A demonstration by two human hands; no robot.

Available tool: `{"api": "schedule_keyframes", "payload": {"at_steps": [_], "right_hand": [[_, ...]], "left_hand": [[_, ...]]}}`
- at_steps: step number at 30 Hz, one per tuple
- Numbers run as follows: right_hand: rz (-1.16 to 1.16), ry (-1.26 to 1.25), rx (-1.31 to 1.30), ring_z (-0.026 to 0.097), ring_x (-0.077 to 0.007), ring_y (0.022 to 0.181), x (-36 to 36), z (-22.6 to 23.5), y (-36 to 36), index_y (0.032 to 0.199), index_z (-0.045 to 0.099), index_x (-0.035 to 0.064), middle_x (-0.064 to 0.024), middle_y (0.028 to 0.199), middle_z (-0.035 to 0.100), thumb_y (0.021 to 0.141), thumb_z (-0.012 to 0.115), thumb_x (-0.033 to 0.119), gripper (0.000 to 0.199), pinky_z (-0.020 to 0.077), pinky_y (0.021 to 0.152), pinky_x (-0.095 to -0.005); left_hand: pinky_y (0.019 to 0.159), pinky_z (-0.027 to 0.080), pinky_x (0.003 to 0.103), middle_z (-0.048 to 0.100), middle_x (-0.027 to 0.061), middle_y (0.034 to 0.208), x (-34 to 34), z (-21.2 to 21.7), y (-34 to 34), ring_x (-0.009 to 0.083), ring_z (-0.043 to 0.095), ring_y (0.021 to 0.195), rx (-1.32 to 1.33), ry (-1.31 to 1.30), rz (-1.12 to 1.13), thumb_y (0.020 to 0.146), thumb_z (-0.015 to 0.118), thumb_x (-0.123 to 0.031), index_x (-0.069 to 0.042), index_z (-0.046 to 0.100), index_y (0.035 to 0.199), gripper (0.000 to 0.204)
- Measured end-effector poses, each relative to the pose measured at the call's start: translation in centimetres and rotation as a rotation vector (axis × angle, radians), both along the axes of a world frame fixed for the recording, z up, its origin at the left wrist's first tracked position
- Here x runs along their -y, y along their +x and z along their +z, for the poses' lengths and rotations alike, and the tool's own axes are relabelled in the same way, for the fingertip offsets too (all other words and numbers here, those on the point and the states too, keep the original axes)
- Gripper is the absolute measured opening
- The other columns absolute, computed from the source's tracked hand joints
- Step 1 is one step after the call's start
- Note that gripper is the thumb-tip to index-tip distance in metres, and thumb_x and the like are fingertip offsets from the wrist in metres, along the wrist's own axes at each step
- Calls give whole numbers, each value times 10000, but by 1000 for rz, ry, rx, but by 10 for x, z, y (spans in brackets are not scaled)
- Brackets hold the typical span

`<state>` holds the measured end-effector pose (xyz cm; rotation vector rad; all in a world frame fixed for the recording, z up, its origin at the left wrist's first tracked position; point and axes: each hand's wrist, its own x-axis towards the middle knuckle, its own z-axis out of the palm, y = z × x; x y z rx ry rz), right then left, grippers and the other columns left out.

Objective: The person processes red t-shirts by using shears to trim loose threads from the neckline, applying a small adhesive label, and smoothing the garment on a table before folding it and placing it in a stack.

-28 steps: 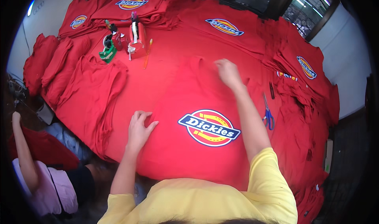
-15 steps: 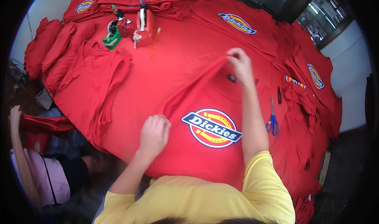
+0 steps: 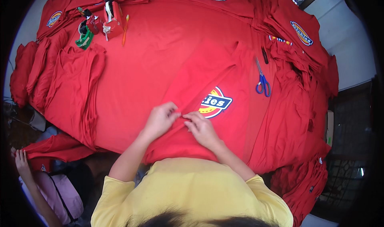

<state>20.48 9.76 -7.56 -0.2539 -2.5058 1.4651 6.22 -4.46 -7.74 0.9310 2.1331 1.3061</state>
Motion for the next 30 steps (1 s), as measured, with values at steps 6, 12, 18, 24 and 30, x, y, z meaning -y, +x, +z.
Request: {"api": "schedule_keyframes", "payload": {"at_steps": [6,12,18,24,30], "right_hand": [[-130,45,49,596,-255,684,9,4,-4,1110,609,-30,-133,936,546,914,590,133,256,494,663,-330],[-54,143,114,587,-314,848,6,13,-8,1020,616,-22,-153,962,502,864,632,106,203,482,745,-389],[-139,245,143,589,-327,831,15,15,-6,1008,594,2,-148,977,498,820,664,61,209,499,727,-401],[-190,10,164,581,-260,803,11,20,-9,962,612,-1,-119,977,506,832,670,87,168,491,709,-351],[-126,-31,94,552,-214,877,1,24,-7,964,618,5,-101,979,510,857,648,105,150,471,737,-312]], "left_hand": [[592,461,193,644,25,742,16,14,-36,55,577,637,535,139,187,917,595,-93,-8,624,929,91],[719,513,306,650,97,1047,8,50,-6,184,626,810,-51,124,-178,880,567,-32,-33,609,1085,210],[769,507,393,539,109,967,2,30,-3,287,594,917,-570,-195,-297,802,620,-31,-47,614,1096,294],[750,489,389,532,98,969,3,52,-5,272,592,892,-416,-204,-302,807,639,-66,-55,668,1003,198],[689,434,325,517,76,796,4,57,-3,207,539,749,-274,-116,-322,826,656,-127,-19,644,882,122]]}}
